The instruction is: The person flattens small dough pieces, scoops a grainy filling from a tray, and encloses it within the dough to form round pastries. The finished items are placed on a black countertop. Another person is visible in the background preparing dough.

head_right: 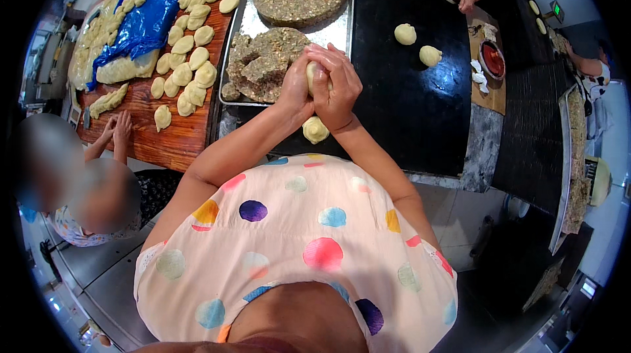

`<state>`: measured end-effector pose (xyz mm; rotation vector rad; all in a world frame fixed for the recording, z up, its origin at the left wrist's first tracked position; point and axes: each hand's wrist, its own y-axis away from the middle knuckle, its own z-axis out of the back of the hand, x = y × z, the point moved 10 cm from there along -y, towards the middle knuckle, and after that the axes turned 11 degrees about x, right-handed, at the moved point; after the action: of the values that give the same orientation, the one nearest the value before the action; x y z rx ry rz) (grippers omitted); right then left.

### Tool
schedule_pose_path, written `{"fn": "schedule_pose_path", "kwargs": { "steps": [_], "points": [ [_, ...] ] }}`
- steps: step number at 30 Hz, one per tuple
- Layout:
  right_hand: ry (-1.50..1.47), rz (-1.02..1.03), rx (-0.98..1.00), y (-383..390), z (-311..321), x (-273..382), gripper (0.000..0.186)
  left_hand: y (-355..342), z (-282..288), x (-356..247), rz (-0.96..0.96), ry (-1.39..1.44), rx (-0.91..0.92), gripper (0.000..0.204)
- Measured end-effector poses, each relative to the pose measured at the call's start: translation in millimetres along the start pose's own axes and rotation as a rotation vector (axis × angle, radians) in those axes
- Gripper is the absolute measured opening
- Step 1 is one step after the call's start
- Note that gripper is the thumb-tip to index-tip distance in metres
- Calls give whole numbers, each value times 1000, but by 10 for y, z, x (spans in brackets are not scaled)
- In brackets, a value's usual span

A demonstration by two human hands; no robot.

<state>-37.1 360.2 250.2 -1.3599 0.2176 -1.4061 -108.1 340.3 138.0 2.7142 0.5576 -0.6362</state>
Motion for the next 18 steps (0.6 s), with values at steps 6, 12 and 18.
{"fn": "schedule_pose_path", "kwargs": {
  "steps": [6,12,18],
  "points": [
    [-131,-81,168,-216,86,100,43,-18,8,78,435,-145,115,61],
    [-74,-39,276,-81,139,106,26,1,-483,88,346,-92,300,69],
    [66,-126,-20,256,70,-57,25,25,265,290,72,-43,-23,56]
  ]
}}
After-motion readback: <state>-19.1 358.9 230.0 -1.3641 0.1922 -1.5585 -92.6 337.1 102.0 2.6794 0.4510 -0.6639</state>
